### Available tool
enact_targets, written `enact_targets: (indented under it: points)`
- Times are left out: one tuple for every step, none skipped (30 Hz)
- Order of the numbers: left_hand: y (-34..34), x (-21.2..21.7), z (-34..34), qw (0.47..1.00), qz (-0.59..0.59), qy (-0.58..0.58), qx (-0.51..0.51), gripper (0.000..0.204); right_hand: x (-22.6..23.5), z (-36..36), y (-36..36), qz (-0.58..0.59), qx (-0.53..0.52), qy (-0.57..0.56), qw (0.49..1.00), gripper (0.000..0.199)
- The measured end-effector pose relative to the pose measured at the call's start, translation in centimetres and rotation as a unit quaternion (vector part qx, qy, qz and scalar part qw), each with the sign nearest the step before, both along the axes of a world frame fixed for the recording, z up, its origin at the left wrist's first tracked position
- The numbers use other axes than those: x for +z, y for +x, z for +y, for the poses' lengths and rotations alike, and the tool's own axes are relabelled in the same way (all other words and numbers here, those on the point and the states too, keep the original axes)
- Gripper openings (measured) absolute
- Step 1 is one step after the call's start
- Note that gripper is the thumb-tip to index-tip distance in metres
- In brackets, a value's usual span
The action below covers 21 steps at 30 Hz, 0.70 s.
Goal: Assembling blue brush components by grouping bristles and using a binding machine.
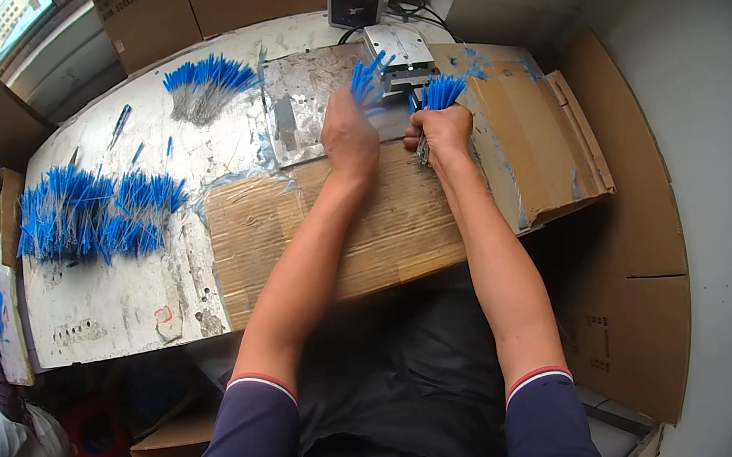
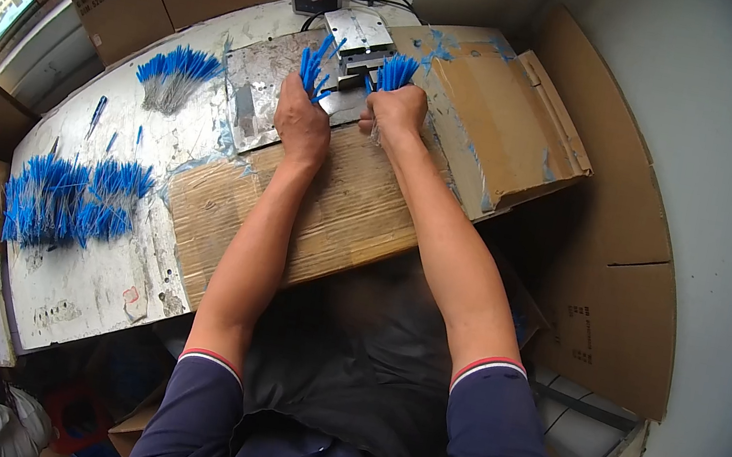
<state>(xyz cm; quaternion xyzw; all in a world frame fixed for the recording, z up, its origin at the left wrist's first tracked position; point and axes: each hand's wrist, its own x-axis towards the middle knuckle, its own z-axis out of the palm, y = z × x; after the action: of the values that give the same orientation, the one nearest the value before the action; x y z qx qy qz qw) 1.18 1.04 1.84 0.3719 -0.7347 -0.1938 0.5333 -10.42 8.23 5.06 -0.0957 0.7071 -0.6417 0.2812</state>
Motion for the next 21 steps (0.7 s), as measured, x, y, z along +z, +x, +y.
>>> enact_targets:
  points:
    - [0.0,-0.1,0.0,1.000,-0.001,0.001,-0.001,0.018,0.1,0.0,0.2,-0.010,-0.003,-0.010,1.000,0.004]
    - [-0.1,-0.2,0.0,1.000,-0.002,-0.009,0.008,0.016,0.2,0.1,0.3,-0.019,-0.007,-0.020,1.000,0.005]
    - [-0.1,-0.4,-0.2,1.000,-0.001,-0.021,0.017,0.015,0.2,0.2,0.4,-0.019,-0.006,-0.020,1.000,0.005]
    - [0.0,-0.5,-0.2,1.000,-0.001,-0.022,0.018,0.015,0.2,0.4,0.5,-0.041,-0.008,-0.038,0.998,0.006]
    - [0.0,-0.6,-0.3,0.999,-0.024,-0.022,0.022,0.012,0.2,0.6,0.6,-0.064,-0.009,-0.056,0.996,0.008]
    - [0.0,-0.7,-0.2,0.998,-0.047,-0.022,0.025,0.010,0.1,0.9,0.5,-0.063,-0.009,-0.057,0.996,0.008]
    - [0.0,-0.7,-0.2,0.998,-0.046,-0.022,0.025,0.010,0.0,1.2,0.4,-0.082,0.002,-0.081,0.993,0.008]
    - [0.1,-0.7,-0.1,0.998,-0.064,-0.007,0.001,0.014,-0.1,1.5,0.3,-0.101,0.014,-0.104,0.989,0.009]
    - [0.2,-0.7,0.0,0.996,-0.082,0.009,-0.023,0.019,-0.2,1.7,0.2,-0.100,0.013,-0.104,0.989,0.009]
    - [0.1,-0.6,0.0,0.996,-0.081,0.009,-0.023,0.019,-0.3,1.9,0.0,-0.105,0.022,-0.113,0.988,0.009]
    - [0.0,-0.5,0.1,0.995,-0.091,0.011,-0.029,0.019,-0.4,2.0,0.0,-0.110,0.031,-0.122,0.986,0.009]
    - [-0.1,-0.5,0.2,0.994,-0.101,0.015,-0.036,0.018,-0.6,2.2,-0.1,-0.110,0.029,-0.122,0.986,0.009]
    - [-0.2,-0.4,0.2,0.994,-0.100,0.015,-0.038,0.018,-0.8,2.3,-0.2,-0.099,0.024,-0.138,0.985,0.010]
    - [-0.3,-0.3,0.2,0.993,-0.102,0.011,-0.051,0.018,-1.0,2.5,-0.3,-0.089,0.019,-0.154,0.984,0.011]
    - [0.0,-0.4,0.1,0.993,-0.106,0.007,-0.060,0.017,-0.7,2.5,0.2,-0.091,0.022,-0.153,0.984,0.011]
    - [0.2,-0.4,0.0,0.992,-0.108,0.008,-0.057,0.017,-0.4,2.7,0.6,-0.084,0.042,-0.128,0.987,0.011]
    - [0.5,-0.5,-0.1,0.991,-0.123,0.014,-0.059,0.017,-0.2,2.8,1.0,-0.076,0.062,-0.103,0.990,0.011]
    - [0.4,-0.4,-0.1,0.989,-0.135,0.018,-0.064,0.016,-0.2,2.8,1.0,-0.075,0.061,-0.103,0.990,0.011]
    - [0.3,-0.3,0.0,0.989,-0.135,0.018,-0.065,0.016,-0.3,2.9,1.0,-0.062,0.056,-0.093,0.992,0.010]
    - [0.2,-0.2,0.1,0.988,-0.140,0.017,-0.067,0.017,-0.3,2.9,1.0,-0.050,0.051,-0.083,0.994,0.008]
    - [0.2,-0.2,0.1,0.987,-0.146,0.017,-0.070,0.017,-0.4,2.9,0.9,-0.050,0.050,-0.083,0.994,0.008]
